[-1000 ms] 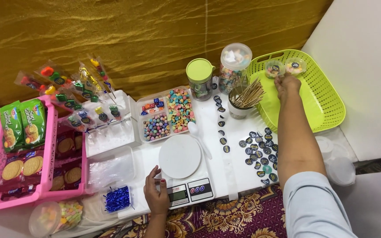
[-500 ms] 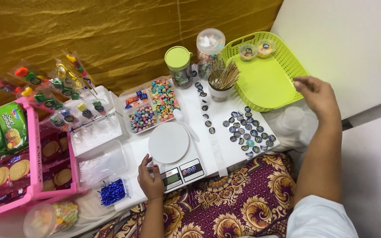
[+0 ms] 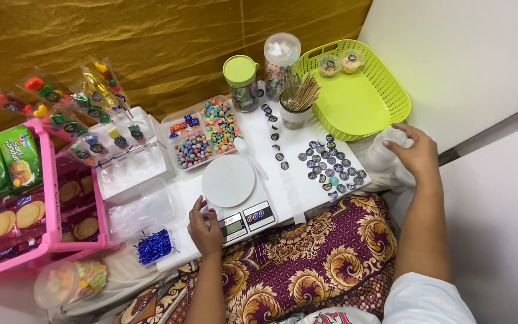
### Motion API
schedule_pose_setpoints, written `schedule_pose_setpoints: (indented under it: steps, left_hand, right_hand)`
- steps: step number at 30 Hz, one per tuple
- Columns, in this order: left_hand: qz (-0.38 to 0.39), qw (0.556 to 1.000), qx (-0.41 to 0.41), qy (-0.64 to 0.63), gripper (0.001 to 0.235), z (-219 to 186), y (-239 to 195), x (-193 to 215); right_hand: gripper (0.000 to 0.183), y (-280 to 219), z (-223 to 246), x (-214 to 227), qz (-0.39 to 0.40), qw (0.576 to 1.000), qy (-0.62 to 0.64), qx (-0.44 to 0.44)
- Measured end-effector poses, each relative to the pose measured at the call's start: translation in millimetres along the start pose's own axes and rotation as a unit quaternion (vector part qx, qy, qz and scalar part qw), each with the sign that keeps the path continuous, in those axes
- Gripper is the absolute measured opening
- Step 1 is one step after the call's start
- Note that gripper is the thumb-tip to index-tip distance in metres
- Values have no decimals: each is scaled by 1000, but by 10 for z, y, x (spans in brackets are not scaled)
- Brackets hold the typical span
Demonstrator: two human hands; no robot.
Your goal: Filling a small cup with candies on a digital scale to reach a specific weight.
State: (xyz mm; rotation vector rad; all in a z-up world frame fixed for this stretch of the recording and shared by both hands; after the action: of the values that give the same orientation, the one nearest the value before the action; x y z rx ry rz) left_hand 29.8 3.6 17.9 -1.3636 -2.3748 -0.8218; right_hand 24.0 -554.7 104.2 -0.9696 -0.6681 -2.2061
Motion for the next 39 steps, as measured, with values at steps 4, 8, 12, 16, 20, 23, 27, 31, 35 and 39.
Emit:
schedule_pose_setpoints:
  steps: [4, 8, 12, 16, 20, 23, 27, 31, 35, 39]
  left_hand:
    - [2, 1000, 1, 0, 44, 69, -9, -15]
    - [-3, 1000, -2, 0, 43, 43, 2, -17]
    - [-1, 1000, 1, -7, 41, 74, -7, -17]
    - [1, 1000, -2, -4, 42, 82, 5, -23]
    - [1, 1000, -2, 0, 41, 74, -31, 9]
    - [-4, 1000, -6, 1, 41, 79, -6, -24]
    - [-2, 1000, 0, -14, 42, 68, -5, -12]
    - [-6, 1000, 6, -14, 45, 112, -11, -46]
    - [-19, 999, -9, -30, 45, 87, -9, -44]
    - [-65, 993, -93, 22, 41, -131, -7, 91]
  right_hand:
    - [51, -81, 164, 204, -11, 1000, 18, 22]
    - [45, -110, 342, 429, -68, 993, 35, 85]
    - [43, -100, 331, 353, -30, 992, -31, 118]
    - [30, -86, 395, 372, 11, 987, -98, 130]
    - [31, -56, 206, 180, 13, 991, -68, 116]
    - [30, -58, 169, 109, -1, 996, -27, 90]
    - [25, -121, 155, 146, -61, 985, 145, 66]
    - [44, -162, 227, -114, -51, 922, 381, -51]
    - [44, -306, 379, -388, -9, 894, 443, -67]
    - [46, -671, 759, -442, 41, 901, 432, -29]
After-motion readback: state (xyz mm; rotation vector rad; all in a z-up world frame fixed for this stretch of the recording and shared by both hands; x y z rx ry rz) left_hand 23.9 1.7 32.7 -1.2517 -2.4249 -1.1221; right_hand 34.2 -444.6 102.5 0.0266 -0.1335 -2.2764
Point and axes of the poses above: each hand's wrist, its own y-axis towards the middle knuckle, its own x-axis out of the back of the hand, z = x × y, the point moved 2 cm from there along y, towards the middle knuckle, and after that the axes turned 11 degrees about -z, right-handed, at the moved point
